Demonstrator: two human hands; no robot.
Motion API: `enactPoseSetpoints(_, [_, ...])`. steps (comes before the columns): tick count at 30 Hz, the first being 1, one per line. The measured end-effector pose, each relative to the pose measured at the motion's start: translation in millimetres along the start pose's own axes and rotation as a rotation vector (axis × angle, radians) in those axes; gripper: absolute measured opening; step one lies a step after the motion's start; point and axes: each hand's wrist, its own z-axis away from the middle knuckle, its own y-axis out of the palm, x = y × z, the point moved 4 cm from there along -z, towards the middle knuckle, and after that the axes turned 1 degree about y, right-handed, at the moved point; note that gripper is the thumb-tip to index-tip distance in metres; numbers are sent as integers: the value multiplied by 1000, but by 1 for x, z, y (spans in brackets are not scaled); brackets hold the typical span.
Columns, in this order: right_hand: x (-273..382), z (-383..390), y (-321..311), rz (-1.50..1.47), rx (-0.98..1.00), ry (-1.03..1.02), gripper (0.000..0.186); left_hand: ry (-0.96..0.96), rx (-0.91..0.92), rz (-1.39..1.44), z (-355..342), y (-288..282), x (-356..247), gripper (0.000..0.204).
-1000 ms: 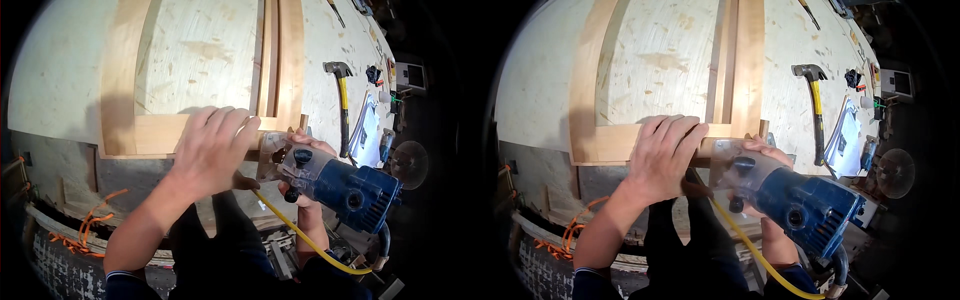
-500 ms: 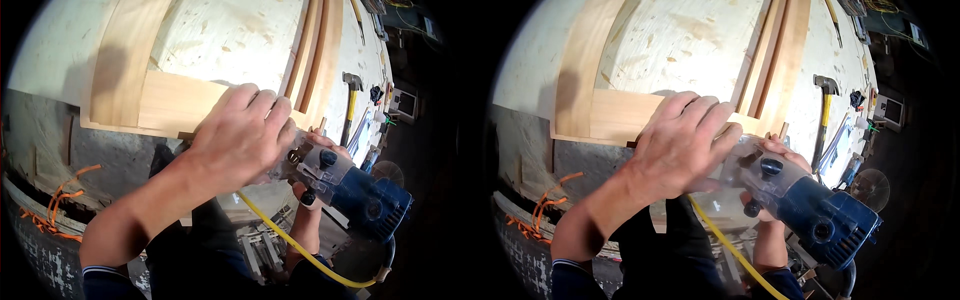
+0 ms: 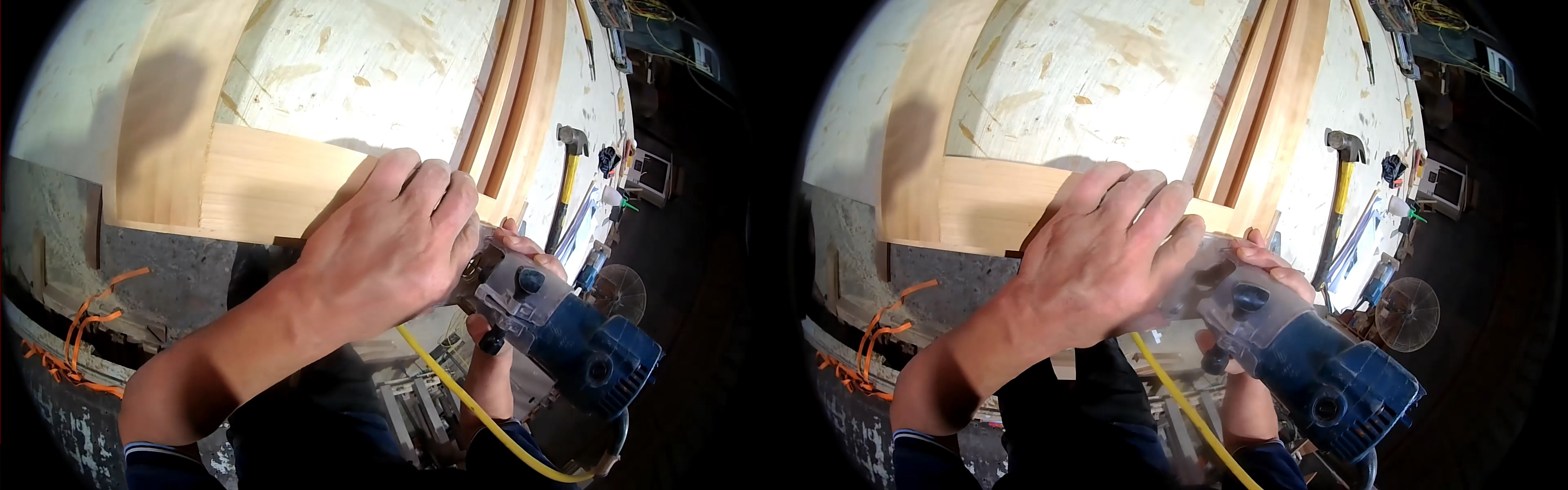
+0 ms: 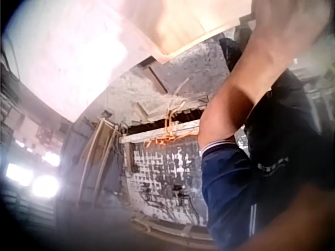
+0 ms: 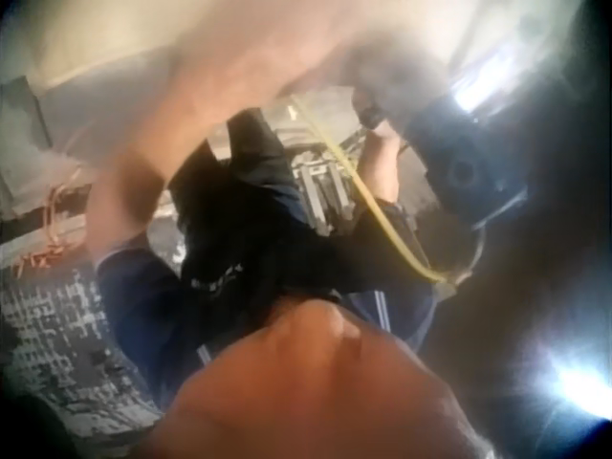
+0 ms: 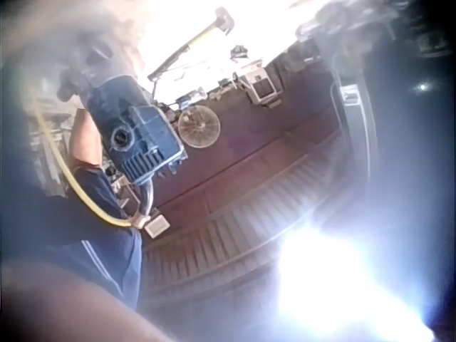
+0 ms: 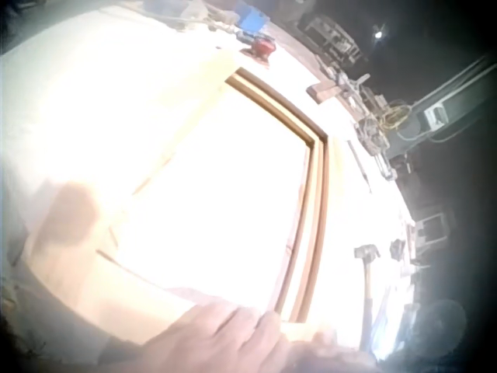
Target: The person uses a hand router to shape the inner edges of a rectangular wooden frame on a workbench.
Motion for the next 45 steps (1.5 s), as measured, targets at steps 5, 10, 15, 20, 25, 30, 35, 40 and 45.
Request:
enactPoseSetpoints(5, [0,-3,0,14,19,-9,87,-8,-25,22,-1,2,-2,27])
enactPoseSetpoints(10, [-5,0,-4,-45,-14,7,82,-56,-107,45,-3,2,-3,26])
enactPoseSetpoints(15, [-7,0,-3,1,-25,26,80,-59,-159,58,-3,2,-2,25])
enactPoseSetpoints(20, [-4,-2,1,13,-54,64,73,-62,-162,72,-1,-1,-1,25])
enactPoseSetpoints(25, [-2,-5,4,-52,-106,30,70,-63,-203,38,1,1,-1,25])
enactPoseSetpoints(30, [-3,-5,6,-50,-114,15,68,-70,-192,41,2,-1,-1,24])
enactPoseSetpoints(35, [-5,-5,6,-22,-139,7,65,-81,-184,44,1,-4,-1,24])
enactPoseSetpoints(40, [-4,-8,11,-31,-141,5,65,-105,-156,40,2,-5,0,28])
enactPoseSetpoints(45, [-5,-13,9,-16,-116,-9,69,-124,-122,67,1,-8,0,31])
